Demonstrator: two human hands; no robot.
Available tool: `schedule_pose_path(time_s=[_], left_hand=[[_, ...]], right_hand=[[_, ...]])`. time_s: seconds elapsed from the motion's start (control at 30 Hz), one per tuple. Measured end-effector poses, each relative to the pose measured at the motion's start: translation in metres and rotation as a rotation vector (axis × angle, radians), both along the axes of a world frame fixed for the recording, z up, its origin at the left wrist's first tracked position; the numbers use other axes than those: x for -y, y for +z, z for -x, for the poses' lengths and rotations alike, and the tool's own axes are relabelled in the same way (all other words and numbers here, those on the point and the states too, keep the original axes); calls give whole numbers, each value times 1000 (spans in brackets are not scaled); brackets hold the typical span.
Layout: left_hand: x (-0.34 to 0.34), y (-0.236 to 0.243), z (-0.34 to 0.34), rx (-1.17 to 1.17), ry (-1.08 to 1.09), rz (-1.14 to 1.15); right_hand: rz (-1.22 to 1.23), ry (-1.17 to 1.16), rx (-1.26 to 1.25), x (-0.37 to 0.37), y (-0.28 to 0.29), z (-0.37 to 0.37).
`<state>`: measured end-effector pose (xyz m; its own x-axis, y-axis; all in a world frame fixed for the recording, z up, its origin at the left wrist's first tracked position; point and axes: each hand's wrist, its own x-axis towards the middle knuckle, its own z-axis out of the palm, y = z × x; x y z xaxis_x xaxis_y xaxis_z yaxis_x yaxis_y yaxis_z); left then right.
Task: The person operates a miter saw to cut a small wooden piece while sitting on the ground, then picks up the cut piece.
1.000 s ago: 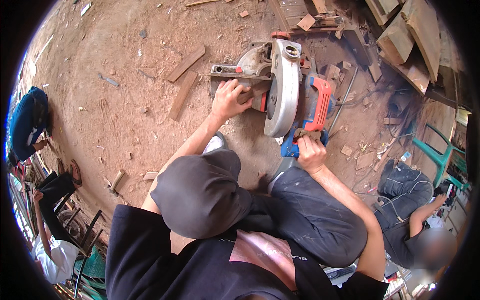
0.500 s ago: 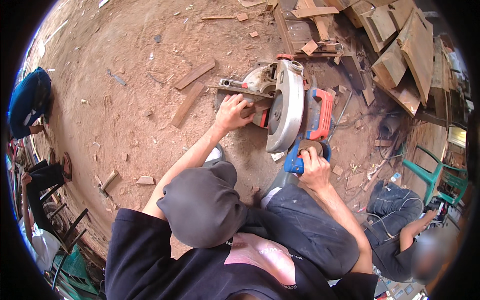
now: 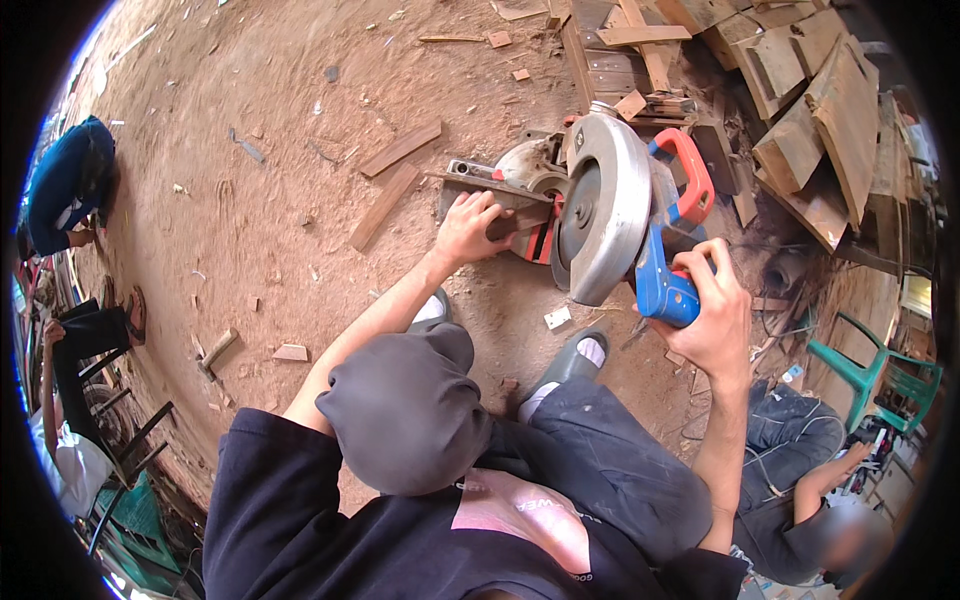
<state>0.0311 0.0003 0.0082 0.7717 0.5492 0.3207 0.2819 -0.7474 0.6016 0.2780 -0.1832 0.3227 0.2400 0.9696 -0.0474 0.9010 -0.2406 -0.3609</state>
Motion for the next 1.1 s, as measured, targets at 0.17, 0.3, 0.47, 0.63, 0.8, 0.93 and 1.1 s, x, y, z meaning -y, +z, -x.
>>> schedule_pose_path(time_s=[0.17,0.3,0.47,0.63,0.8,0.93,1.1], left_hand=[[-2,1,1,-13,-11,7],[-2,1,2,26,-125,-50],[-5,2,8,-21,-130,-6],[-18,19,16,-122,-292,23],[-14,39,46,-110,-327,94],[1,61,70,-93,-251,220],[19,62,86,-8,-70,667]], right_hand=[[-8,-7,-39,-4,4,-11],[-68,-16,-45,-4,7,-16],[-90,-22,-75,-3,3,-9],[-124,10,-73,-1,0,-13],[-149,22,-90,-2,1,-13],[-133,24,-93,-4,3,-11],[-112,21,-79,-5,4,-10]])
